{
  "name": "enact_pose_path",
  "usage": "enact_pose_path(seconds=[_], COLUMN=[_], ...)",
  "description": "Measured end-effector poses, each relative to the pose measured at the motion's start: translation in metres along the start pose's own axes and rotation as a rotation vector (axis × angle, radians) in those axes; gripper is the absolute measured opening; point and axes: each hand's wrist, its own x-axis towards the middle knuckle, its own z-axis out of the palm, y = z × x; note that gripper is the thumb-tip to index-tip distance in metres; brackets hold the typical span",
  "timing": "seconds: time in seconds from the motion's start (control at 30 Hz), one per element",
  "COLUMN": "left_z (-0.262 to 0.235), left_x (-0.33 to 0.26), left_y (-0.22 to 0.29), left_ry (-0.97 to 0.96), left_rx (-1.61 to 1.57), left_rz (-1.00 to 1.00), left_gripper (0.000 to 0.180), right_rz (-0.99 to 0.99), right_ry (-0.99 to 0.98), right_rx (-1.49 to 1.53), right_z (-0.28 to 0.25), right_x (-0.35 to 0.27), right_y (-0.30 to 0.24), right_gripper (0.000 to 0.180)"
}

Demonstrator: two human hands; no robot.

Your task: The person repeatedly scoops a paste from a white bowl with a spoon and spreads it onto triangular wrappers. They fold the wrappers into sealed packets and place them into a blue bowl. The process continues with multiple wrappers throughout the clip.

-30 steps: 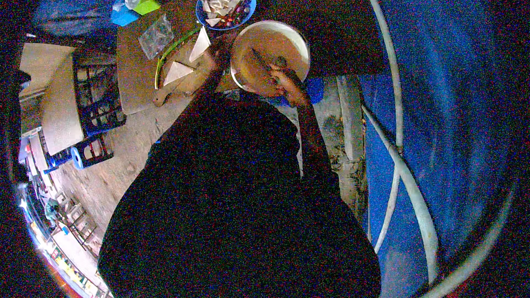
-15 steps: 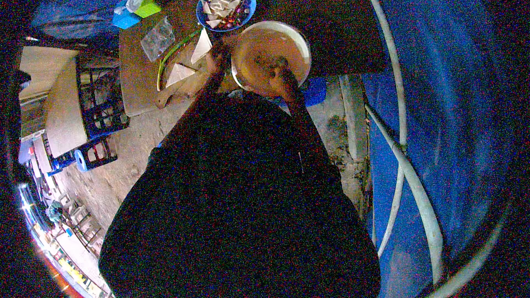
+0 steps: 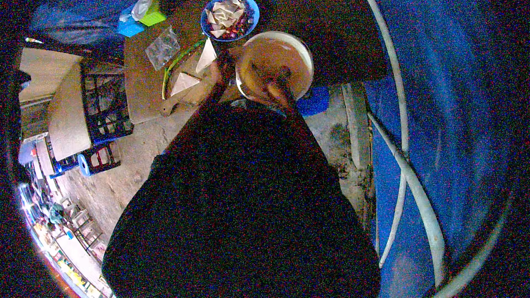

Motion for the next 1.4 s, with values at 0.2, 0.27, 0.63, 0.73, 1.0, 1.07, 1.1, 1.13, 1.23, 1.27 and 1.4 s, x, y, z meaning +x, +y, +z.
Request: enact_pose_path(seconds=[0.2, 0.27, 0.63, 0.73, 1.0, 1.07, 1.1, 1.13, 1.23, 1.27, 1.4], left_z=[-0.002, 0.000, -0.037, -0.031, -0.029, -0.034, -0.036, -0.036, -0.039, -0.042, -0.046], left_x=[0.006, 0.007, 0.012, 0.006, -0.008, -0.012, -0.015, -0.019, -0.028, -0.031, -0.037], left_y=[-0.030, -0.038, -0.023, 0.000, 0.067, 0.090, 0.103, 0.116, 0.148, 0.155, 0.166], left_ry=[-0.035, -0.053, -0.122, -0.168, -0.325, -0.343, -0.346, -0.325, -0.268, -0.273, -0.298], left_rx=[-0.117, -0.198, -0.608, -0.473, -0.096, 0.060, 0.177, -0.047, -0.510, -0.543, -0.483], left_rz=[-0.021, 0.041, -0.090, -0.058, -0.095, -0.035, -0.013, -0.112, -0.291, -0.294, -0.349], left_gripper=[0.054, 0.051, 0.036, 0.040, 0.034, 0.032, 0.032, 0.035, 0.040, 0.037, 0.030], right_rz=[-0.108, -0.167, 0.298, 0.168, 0.076, -0.051, -0.115, -0.187, -0.374, -0.402, -0.556], right_ry=[-0.082, -0.061, -0.164, -0.210, -0.188, -0.150, -0.136, -0.104, -0.010, 0.031, 0.187], right_rx=[0.187, 0.227, 0.384, 0.286, 0.180, 0.088, 0.054, -0.027, -0.236, -0.301, -0.574], right_z=[-0.010, -0.011, -0.034, -0.033, -0.025, -0.024, -0.023, -0.022, -0.018, -0.016, -0.013], right_x=[-0.032, -0.039, -0.080, -0.102, -0.122, -0.120, -0.119, -0.117, -0.114, -0.116, -0.131], right_y=[-0.012, -0.018, -0.116, -0.153, -0.185, -0.178, -0.174, -0.170, -0.164, -0.164, -0.180], right_gripper=[0.039, 0.039, 0.035, 0.044, 0.042, 0.039, 0.038, 0.037, 0.033, 0.031, 0.032])
